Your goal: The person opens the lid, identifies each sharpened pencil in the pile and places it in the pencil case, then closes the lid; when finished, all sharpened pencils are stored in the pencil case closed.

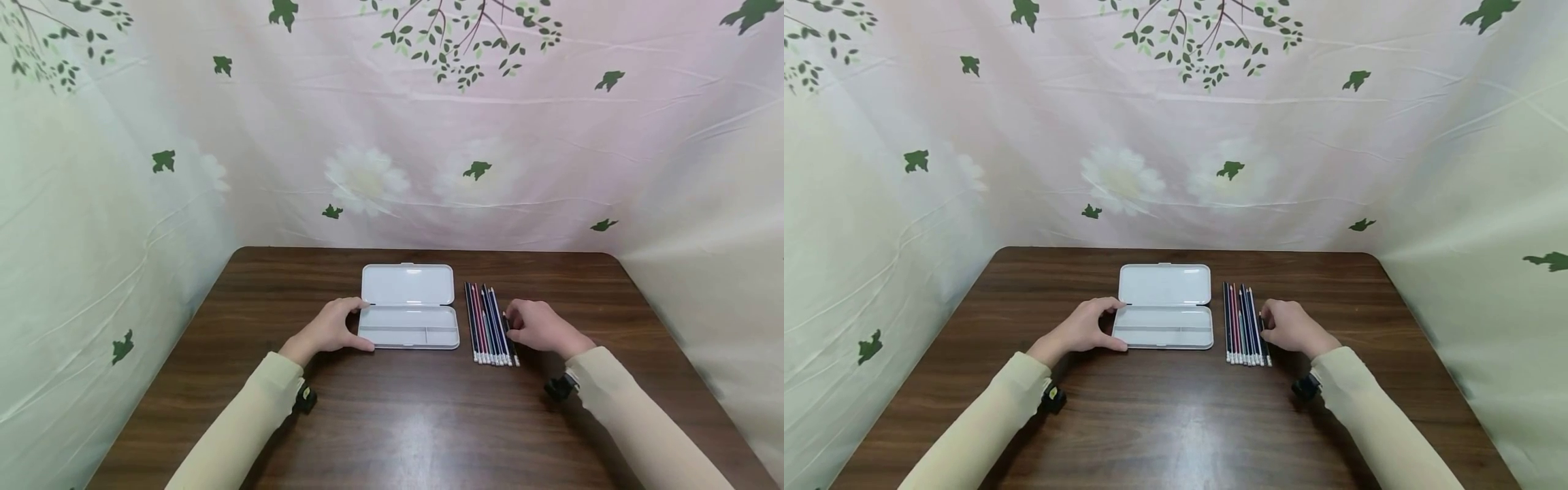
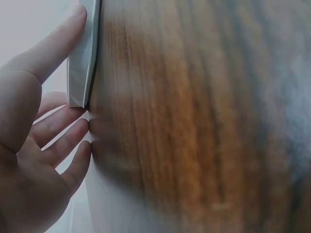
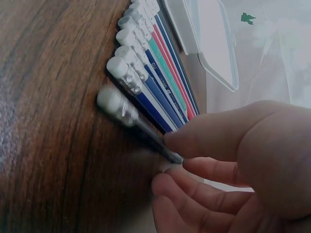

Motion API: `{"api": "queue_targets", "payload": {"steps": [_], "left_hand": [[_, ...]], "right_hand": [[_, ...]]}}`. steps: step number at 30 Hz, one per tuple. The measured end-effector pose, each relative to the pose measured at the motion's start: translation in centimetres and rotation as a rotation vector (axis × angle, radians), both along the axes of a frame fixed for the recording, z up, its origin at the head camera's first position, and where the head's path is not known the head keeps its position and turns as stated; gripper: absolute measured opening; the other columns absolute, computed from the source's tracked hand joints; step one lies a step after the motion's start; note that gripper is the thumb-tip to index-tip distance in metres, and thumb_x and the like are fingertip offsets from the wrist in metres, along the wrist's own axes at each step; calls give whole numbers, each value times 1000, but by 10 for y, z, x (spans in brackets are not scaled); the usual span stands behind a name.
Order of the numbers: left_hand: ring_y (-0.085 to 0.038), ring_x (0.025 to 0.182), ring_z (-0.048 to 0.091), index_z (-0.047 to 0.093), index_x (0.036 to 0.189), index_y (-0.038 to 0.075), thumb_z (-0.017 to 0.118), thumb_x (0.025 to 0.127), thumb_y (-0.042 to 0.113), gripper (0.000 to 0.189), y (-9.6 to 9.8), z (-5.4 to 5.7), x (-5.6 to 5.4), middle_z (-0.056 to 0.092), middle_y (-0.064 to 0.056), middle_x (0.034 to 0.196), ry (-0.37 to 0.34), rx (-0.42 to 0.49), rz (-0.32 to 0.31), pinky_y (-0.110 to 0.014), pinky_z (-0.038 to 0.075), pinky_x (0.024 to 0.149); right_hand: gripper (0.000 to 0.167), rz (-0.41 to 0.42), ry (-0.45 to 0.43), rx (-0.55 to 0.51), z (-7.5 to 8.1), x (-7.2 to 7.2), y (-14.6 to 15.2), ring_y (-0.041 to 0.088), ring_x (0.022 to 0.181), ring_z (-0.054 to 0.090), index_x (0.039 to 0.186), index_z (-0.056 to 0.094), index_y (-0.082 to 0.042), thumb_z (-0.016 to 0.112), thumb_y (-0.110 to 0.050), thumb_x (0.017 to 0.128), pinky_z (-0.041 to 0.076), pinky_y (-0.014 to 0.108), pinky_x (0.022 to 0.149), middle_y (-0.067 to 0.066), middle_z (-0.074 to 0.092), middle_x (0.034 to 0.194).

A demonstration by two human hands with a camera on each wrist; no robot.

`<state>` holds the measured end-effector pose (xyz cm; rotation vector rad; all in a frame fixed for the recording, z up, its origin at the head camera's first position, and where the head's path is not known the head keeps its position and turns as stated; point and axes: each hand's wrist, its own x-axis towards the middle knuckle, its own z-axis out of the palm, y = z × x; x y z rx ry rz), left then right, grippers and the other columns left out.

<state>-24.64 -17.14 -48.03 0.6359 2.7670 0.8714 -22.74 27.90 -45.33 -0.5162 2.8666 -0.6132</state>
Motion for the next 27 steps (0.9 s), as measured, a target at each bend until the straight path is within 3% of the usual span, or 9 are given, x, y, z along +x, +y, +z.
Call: {"api": "queue_targets", "payload": {"steps": [5,15,27], "left_hand": [[-26,126,57,60,144,10,97,69,53,94,0,1,-1,63,-8,139,3,5,-1,-47,46,110],[-28,131,56,60,144,8,98,69,52,94,0,-4,0,63,-9,140,2,13,2,-49,44,113],[-28,131,55,60,143,9,97,69,52,94,2,0,2,63,-9,141,-13,15,9,-49,44,113]], "right_hand": [[28,-27,8,45,-1,-1,0,20,73,59,108,65,5,77,-3,85,53,39,66,7,65,83],[19,-112,-95,180,9,2,0,24,73,59,101,69,4,74,-1,84,53,39,63,11,65,85],[22,-141,-137,87,12,5,11,22,69,58,111,67,4,69,-6,92,50,36,56,10,61,83]]}}
